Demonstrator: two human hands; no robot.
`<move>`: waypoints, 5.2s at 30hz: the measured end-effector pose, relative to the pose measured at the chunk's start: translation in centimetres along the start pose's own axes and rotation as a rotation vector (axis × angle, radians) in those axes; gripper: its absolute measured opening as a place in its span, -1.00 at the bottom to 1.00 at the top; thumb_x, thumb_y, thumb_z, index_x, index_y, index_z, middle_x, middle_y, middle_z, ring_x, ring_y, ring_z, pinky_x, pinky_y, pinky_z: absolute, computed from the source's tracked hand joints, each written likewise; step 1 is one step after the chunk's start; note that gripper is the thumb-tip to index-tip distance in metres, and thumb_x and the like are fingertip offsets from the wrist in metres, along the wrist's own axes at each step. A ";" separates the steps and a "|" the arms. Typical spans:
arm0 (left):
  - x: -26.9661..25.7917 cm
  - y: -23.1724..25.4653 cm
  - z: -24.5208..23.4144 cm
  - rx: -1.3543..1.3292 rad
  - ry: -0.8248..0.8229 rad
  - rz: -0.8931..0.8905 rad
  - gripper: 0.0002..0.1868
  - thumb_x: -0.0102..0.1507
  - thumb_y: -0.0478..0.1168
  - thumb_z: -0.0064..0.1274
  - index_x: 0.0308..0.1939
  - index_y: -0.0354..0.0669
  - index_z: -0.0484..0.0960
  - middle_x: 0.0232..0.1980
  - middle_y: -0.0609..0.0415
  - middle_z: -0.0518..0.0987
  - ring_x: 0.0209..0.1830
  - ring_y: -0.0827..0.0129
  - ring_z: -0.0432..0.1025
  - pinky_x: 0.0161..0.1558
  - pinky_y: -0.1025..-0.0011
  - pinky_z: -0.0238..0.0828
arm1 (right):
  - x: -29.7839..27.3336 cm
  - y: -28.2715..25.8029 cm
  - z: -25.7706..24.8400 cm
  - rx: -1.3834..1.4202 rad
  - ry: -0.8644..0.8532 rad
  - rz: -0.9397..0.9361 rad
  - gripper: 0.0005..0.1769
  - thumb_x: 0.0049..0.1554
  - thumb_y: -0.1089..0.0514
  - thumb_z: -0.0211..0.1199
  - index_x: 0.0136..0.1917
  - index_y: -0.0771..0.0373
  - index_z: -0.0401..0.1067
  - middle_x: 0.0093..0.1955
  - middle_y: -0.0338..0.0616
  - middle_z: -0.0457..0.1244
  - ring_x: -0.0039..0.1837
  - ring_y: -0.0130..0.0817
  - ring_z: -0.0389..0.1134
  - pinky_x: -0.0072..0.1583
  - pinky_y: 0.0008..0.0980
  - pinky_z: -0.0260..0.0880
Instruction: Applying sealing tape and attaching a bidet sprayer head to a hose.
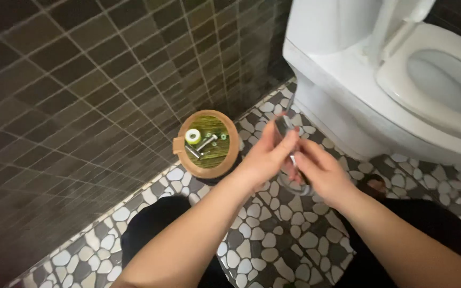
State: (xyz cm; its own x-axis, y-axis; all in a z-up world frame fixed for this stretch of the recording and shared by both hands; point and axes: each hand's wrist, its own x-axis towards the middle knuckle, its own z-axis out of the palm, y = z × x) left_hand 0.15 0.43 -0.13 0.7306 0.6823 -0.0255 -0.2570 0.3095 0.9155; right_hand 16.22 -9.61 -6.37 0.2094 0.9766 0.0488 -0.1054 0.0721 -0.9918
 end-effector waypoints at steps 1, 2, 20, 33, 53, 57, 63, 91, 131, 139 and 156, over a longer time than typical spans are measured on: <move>0.4 -1.3 -0.6 0.005 0.007 0.006 -0.22 0.50 0.12 0.01 0.55 -0.40 0.16 0.16 -0.46 0.53 -0.37 0.05 0.60 -0.55 0.22 0.60 | 0.3 -0.2 0.1 0.004 -0.009 -0.004 -0.60 0.39 0.21 0.12 0.44 0.41 0.37 -0.13 0.13 0.39 -0.25 -0.15 0.45 -0.27 -0.26 0.50; 0.8 -2.8 -1.0 0.004 0.012 0.027 -0.25 0.51 0.11 0.01 0.52 -0.43 0.18 0.05 -0.39 0.54 -0.42 0.07 0.59 -0.54 0.24 0.58 | 0.2 -0.4 0.1 0.018 -0.001 0.022 -0.61 0.39 0.16 0.13 0.41 0.40 0.40 -0.14 0.16 0.38 -0.25 -0.12 0.46 -0.29 -0.26 0.48; -0.8 1.8 -0.7 -0.132 0.134 0.034 -0.36 0.41 0.07 0.21 0.41 -0.30 0.53 0.04 0.02 0.65 -0.10 0.40 0.61 -0.16 0.49 0.65 | 0.0 -6.3 1.9 0.312 -0.133 0.344 -0.15 0.45 -0.44 -0.38 0.22 0.33 0.40 -0.04 0.06 0.30 -0.08 -0.15 0.36 -0.17 -0.19 0.49; -1.9 3.9 1.1 -0.196 0.189 0.157 -0.53 0.38 -0.05 0.31 0.24 -0.26 0.62 -0.08 0.07 0.74 -0.22 0.52 0.62 -0.10 0.48 0.68 | -0.1 -7.7 2.0 0.253 -0.075 0.078 -0.24 0.41 -0.43 -0.15 0.15 0.35 0.42 -0.02 0.21 0.45 -0.07 -0.09 0.56 -0.10 -0.15 0.68; -1.7 3.7 0.9 -0.068 0.105 0.120 -0.32 0.40 -0.05 0.25 0.50 -0.38 0.50 0.27 -0.14 0.68 0.22 0.42 0.46 0.29 0.45 0.49 | -1.2 -8.1 2.8 0.180 0.069 0.070 -0.59 0.47 -0.06 0.07 -0.07 0.29 0.38 -0.24 0.15 0.31 -0.33 -0.23 0.24 -0.26 -0.37 0.27; -1.6 3.4 0.7 -0.074 0.118 0.117 -0.34 0.39 -0.06 0.28 0.48 -0.37 0.53 0.18 -0.07 0.71 0.16 0.48 0.48 0.26 0.49 0.52 | -1.1 -8.2 2.8 0.188 0.051 0.066 -0.55 0.47 -0.09 0.04 -0.08 0.30 0.39 -0.24 0.18 0.30 -0.33 -0.20 0.25 -0.26 -0.34 0.27; -1.5 3.5 0.1 -0.107 0.114 0.109 -0.39 0.38 -0.12 0.29 0.43 -0.40 0.55 -0.09 0.01 0.69 -0.13 0.48 0.59 0.08 0.47 0.66 | -0.9 -7.7 1.8 0.176 -0.046 0.105 -0.41 0.47 -0.28 -0.11 0.02 0.26 0.43 -0.14 0.15 0.39 -0.27 -0.25 0.35 -0.23 -0.37 0.32; -0.5 3.5 -0.3 -0.013 0.336 -0.003 -0.45 0.27 0.05 0.37 0.09 -0.37 0.69 -0.14 -0.04 0.71 -0.32 0.47 0.62 -0.22 0.59 0.67 | -0.8 -6.9 1.1 0.164 -0.117 0.084 -0.74 0.33 0.29 0.13 0.25 0.47 0.39 -0.06 0.22 0.36 -0.20 -0.18 0.46 -0.31 -0.38 0.56; -1.2 2.3 0.5 1.121 -0.012 -0.106 -0.11 0.44 0.25 -0.18 0.66 -0.29 0.08 0.42 -0.40 0.40 0.35 -0.42 0.47 0.27 -0.25 0.47 | -0.4 -5.0 2.0 -0.395 0.106 0.299 -0.74 0.25 0.22 0.33 -0.29 0.28 0.44 -0.58 -0.04 0.25 -0.52 -0.31 0.20 -0.41 -0.43 0.19; -1.5 2.8 0.3 1.129 -0.042 -0.098 -0.18 0.44 0.12 -0.09 0.65 -0.27 0.11 0.39 -0.40 0.42 0.35 -0.37 0.49 0.24 -0.14 0.54 | -0.7 -4.2 1.1 -0.443 0.093 0.332 -0.79 0.17 0.31 0.31 -0.32 0.32 0.46 -0.59 -0.02 0.22 -0.52 -0.26 0.20 -0.38 -0.38 0.24; -1.7 3.5 0.4 1.133 -0.060 -0.091 -0.21 0.44 0.07 -0.08 0.63 -0.30 0.14 0.34 -0.42 0.46 0.33 -0.38 0.49 0.25 -0.16 0.50 | -0.5 -6.0 2.0 -0.430 0.073 0.335 -0.77 0.23 0.27 0.32 -0.28 0.36 0.47 -0.54 0.01 0.26 -0.48 -0.24 0.25 -0.40 -0.35 0.28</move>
State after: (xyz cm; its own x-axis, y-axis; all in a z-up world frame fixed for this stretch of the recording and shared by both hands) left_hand -1.80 0.10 3.27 0.7543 0.6457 -0.1189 0.4958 -0.4414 0.7479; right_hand 14.77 -10.06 -0.23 0.3010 0.9144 -0.2706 0.2262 -0.3442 -0.9113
